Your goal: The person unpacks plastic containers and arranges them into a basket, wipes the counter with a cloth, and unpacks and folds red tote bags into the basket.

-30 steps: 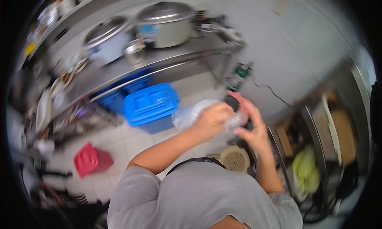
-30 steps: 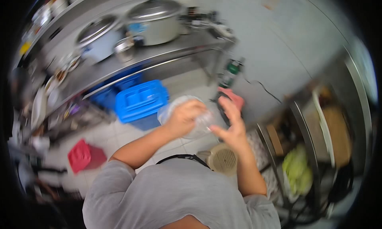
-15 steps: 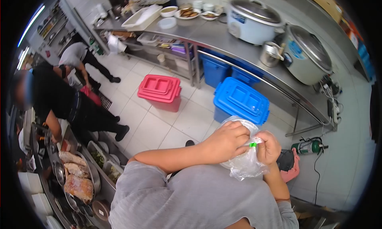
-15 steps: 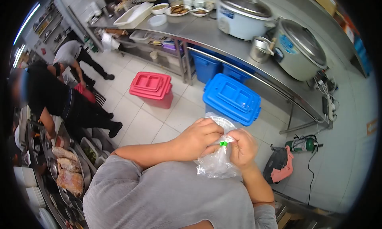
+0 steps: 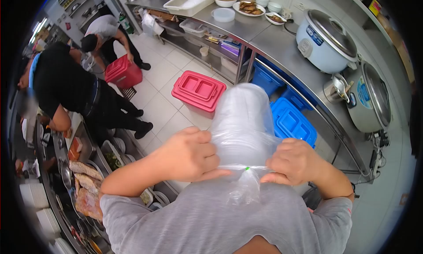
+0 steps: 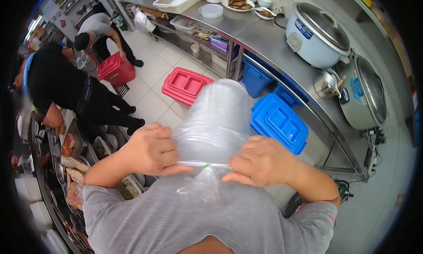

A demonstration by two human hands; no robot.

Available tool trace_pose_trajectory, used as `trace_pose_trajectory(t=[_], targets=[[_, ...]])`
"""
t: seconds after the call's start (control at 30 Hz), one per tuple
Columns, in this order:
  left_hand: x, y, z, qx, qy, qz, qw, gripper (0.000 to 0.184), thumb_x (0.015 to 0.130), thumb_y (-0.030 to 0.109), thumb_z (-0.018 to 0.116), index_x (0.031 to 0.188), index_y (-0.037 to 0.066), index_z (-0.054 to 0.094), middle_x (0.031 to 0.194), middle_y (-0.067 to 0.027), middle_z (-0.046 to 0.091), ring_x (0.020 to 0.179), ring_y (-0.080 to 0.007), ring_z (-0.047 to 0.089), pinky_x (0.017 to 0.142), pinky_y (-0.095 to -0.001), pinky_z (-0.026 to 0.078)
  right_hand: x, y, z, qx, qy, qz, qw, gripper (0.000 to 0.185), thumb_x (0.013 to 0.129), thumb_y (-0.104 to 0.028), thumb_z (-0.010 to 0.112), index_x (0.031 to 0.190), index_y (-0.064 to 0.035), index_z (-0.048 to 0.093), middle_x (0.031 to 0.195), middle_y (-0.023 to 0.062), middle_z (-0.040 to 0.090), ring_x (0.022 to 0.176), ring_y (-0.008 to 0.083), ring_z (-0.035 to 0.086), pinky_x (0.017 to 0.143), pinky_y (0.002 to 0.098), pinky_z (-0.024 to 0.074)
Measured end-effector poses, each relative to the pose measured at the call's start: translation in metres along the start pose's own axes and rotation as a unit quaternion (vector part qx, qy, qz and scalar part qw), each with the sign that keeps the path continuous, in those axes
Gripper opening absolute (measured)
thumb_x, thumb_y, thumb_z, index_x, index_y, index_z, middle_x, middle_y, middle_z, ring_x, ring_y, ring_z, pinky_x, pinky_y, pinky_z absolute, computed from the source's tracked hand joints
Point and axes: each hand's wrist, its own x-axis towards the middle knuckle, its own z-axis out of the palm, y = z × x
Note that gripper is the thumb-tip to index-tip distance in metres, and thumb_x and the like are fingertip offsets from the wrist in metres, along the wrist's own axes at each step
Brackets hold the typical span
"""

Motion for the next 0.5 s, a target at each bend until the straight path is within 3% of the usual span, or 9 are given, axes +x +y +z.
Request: trace_pose_trajectory(t=[0.3, 0.5], targets=[[-0.03, 0.026, -0.027, 0.06, -0.032, -0.183, 0.981, 0.044, 0.069, 0.034, 0.078, 0.051, 0.014, 0.044, 0.053, 0.0021, 0.041, 0.054, -0.015, 0.046, 0.049, -0.0263, 0.035, 0.017, 0.043, -0.007, 0.041, -0.041, -0.078, 0.995, 0.033, 0.075, -0.037, 0.075, 0.067, -0.0119, 0.056, 0.057, -0.0002, 0.043, 0.054, 0.0171, 0.045, 0.051, 0.0301, 0.0328], [-0.073, 0.022, -0.042, 0.033, -0.013, -0.247, 0.968, 0.038, 0.064, 0.029, 0.08, 0.054, 0.012, 0.046, 0.057, 0.0009, 0.044, 0.055, -0.0165, 0.047, 0.05, -0.0288, 0.036, 0.057, 0.051, 0.01, 0.074, -0.042, -0.111, 0.99, 0.03, 0.073, -0.034, 0.077, 0.069, -0.0115, 0.057, 0.056, -0.0007, 0.042, 0.053, 0.0176, 0.043, 0.052, 0.0298, 0.0319]])
